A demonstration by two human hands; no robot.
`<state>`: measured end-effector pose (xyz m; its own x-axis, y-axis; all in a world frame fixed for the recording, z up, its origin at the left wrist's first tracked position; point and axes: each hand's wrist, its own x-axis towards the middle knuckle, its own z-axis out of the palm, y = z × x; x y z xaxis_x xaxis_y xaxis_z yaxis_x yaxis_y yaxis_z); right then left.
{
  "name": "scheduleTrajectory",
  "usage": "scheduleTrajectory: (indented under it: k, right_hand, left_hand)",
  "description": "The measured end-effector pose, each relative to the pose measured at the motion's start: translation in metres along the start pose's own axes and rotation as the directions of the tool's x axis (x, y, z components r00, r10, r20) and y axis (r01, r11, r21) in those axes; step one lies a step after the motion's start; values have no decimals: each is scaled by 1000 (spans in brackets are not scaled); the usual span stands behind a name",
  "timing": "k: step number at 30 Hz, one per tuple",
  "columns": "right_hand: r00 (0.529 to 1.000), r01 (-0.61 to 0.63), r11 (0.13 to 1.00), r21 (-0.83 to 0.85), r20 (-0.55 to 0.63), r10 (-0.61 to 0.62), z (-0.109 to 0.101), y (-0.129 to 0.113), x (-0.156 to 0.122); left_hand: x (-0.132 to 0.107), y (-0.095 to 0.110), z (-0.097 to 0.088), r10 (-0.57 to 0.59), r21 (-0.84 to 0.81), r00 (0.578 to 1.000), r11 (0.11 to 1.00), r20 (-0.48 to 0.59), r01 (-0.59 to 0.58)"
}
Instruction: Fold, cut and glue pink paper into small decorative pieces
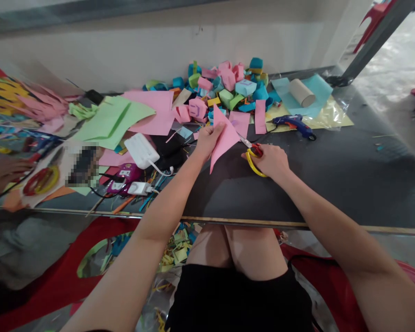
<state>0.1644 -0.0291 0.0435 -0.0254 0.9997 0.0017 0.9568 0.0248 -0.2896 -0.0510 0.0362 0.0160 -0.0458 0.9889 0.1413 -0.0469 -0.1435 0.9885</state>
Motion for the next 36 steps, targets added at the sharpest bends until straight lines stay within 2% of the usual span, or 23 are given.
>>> scheduleTrajectory:
  k: [2, 5, 9, 13, 17, 20, 24, 27, 30, 32, 34, 36]
  right_hand:
    - [1000, -20, 1000, -10, 20, 20, 2, -2, 0]
    - [998, -49, 999, 21, 37, 48, 4, -2, 0]
    - [997, -58, 998, 24, 54, 57, 2, 1, 1]
    - [994, -49, 998, -33, 94, 52, -8, 4, -5]
    - [981, -148, 973, -178, 96, 167, -27, 12, -19]
    - [970, -172, 955, -243, 127, 207, -45, 31, -28]
    - [950, -219, 903, -370, 128, 284, -65, 76, -25]
    - [937, -257, 873, -415, 113, 330, -71, 110, -16]
    - [953, -272, 875, -401, 10, 301, -69, 128, -14]
    - [957, -289, 876, -387, -94, 274, -66, 126, -16]
    - [971, -227, 917, -328, -147, 188, -64, 111, -21]
    - [982, -60, 985, -160, -186, 30, -66, 82, -32]
  left_hand:
    - [0, -4, 1, 35, 74, 999, 997, -18, -34]
    - [0, -10, 1, 26, 153, 1000, 988, 9, -27]
    - [-1, -16, 0, 40, 212, 999, 977, -6, -38]
    - [-1, -19, -1, 33, 217, 999, 976, -21, -28]
    - [-1, -21, -1, 38, 169, 999, 985, 13, -40]
    - [0, -23, 0, -13, 50, 999, 999, 33, 12]
    - [2, -26, 0, -133, -235, 981, 958, 139, 163]
    - [4, -30, -1, -151, -295, 979, 937, 136, 186]
    - [5, -33, -1, -118, -260, 982, 953, 147, 154]
    - [6, -33, 0, -77, -179, 986, 979, 146, 103]
    - [9, -31, 0, -40, -64, 993, 997, 111, 48]
    - [11, -27, 0, -13, 73, 999, 997, 45, 10]
